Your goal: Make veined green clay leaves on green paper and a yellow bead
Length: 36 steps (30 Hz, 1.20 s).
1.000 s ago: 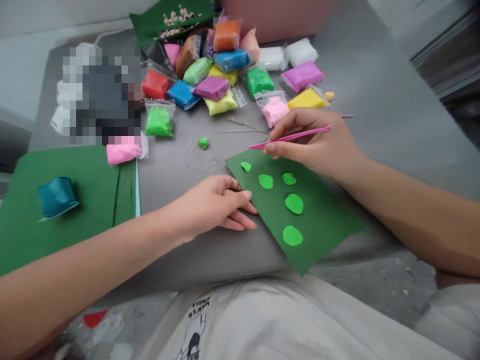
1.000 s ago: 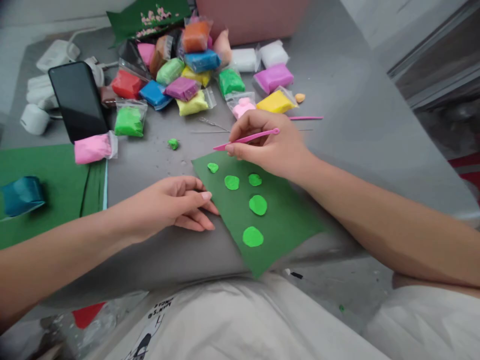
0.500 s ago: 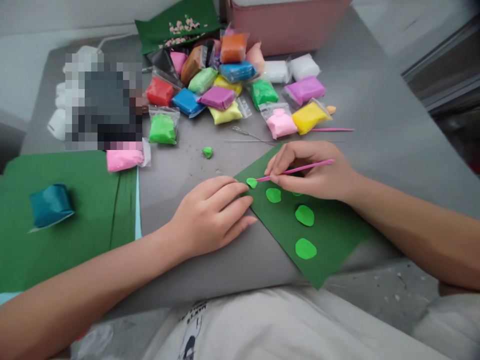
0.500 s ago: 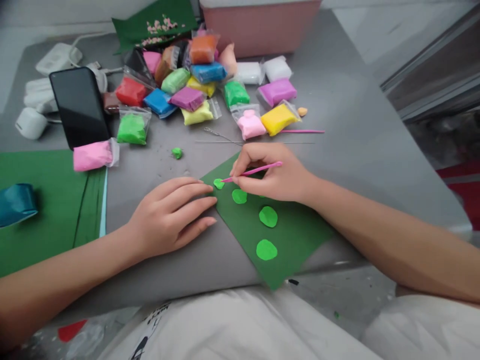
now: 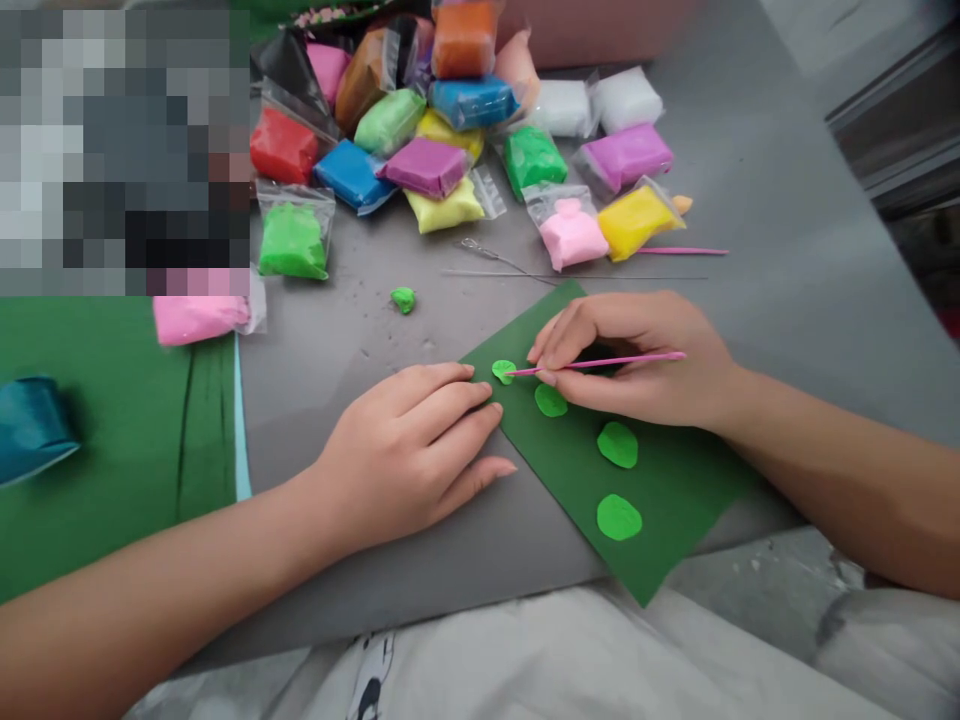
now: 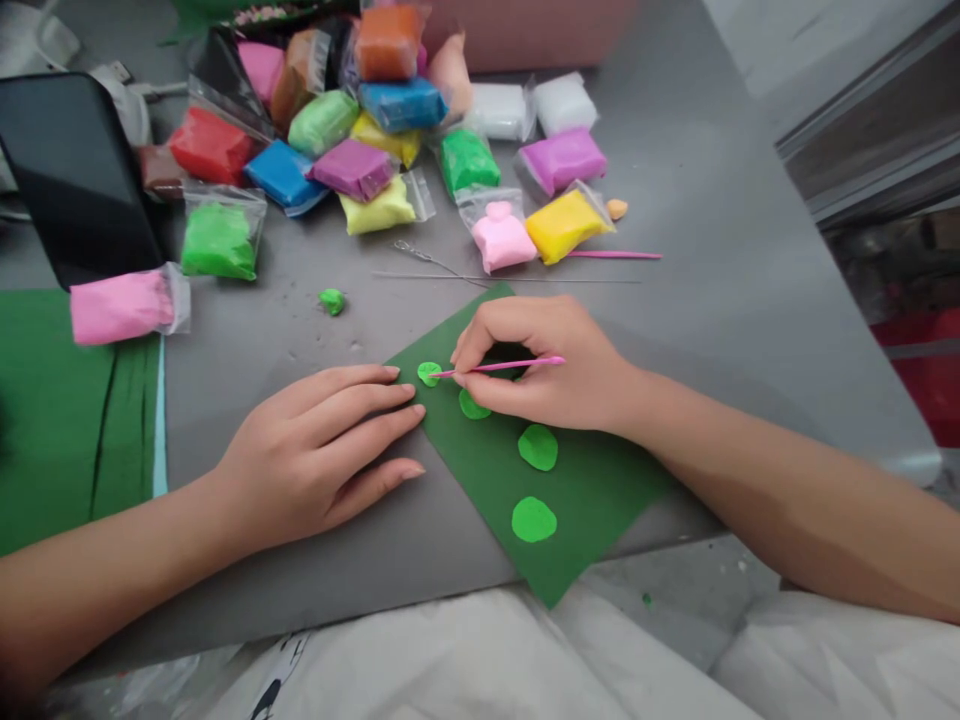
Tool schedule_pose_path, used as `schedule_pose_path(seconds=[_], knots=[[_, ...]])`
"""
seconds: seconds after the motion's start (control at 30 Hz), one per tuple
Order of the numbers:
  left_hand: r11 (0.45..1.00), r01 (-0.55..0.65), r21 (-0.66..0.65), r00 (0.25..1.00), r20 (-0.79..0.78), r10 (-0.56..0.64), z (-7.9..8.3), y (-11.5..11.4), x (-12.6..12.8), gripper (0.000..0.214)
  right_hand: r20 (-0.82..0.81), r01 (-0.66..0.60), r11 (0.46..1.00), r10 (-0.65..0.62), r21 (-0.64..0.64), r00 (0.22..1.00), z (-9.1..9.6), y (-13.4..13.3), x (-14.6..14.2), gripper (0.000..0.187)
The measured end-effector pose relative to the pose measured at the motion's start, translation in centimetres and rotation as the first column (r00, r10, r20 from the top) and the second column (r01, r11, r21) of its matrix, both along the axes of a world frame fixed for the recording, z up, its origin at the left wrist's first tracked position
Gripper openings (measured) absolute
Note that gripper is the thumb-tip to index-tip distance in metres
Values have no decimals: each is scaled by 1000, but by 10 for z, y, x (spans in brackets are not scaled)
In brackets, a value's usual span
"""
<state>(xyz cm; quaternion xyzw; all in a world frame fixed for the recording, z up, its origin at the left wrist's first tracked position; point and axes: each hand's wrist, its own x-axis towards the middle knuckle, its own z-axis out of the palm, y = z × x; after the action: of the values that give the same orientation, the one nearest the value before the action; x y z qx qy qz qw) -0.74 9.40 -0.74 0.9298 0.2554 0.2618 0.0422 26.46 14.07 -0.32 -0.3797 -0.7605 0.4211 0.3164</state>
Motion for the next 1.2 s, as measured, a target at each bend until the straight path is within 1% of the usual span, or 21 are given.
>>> schedule_pose_path(seconds=[0.13,0.3,0.37,0.43,0.5,0.57,0.6,0.73,0.93,1.1,1.2], knots=[[1000,4,-11,1000,0,-4,0,-1,0,31,40,-11,1000,10,18,999,0,0,0,16],[1000,9,-8,1000,-1,-9,1,-2,1,33,61,-52,994,46,92,997,1,1,1,15],[1000,7,-12,1000,-5,-7,1,-2,1,32,72,-63,993,56,99,996,3,1,1,15],[1000,1,-13,1000,-10,-1,1,-1,1,31,70,-38,995,31,91,997,6,1,1,15],[1000,-4,-10,1000,-14,4,1,-1,1,31,76,34,995,-42,97,996,9,-2,2,15],[1000,-6,-4,1000,-13,6,1,-1,1,31,106,85,987,-100,138,989,11,-6,1,15],[1000,-6,-1,1000,-11,6,1,-1,1,31,131,84,982,-107,168,986,12,-8,1,15],[1000,-3,0,1000,-2,3,1,-2,1,33,205,37,968,-90,248,975,10,-16,-3,15],[1000,-2,-2,1000,3,2,1,-1,1,34,191,-26,972,-19,234,981,8,-19,-5,20],[1000,-12,9,1000,-2,12,1,-1,1,34,221,-35,972,-18,234,975,8,-19,-6,20],[1000,-4,1,1000,2,4,1,-1,2,34,231,-59,965,-2,256,973,7,-19,-7,21]])
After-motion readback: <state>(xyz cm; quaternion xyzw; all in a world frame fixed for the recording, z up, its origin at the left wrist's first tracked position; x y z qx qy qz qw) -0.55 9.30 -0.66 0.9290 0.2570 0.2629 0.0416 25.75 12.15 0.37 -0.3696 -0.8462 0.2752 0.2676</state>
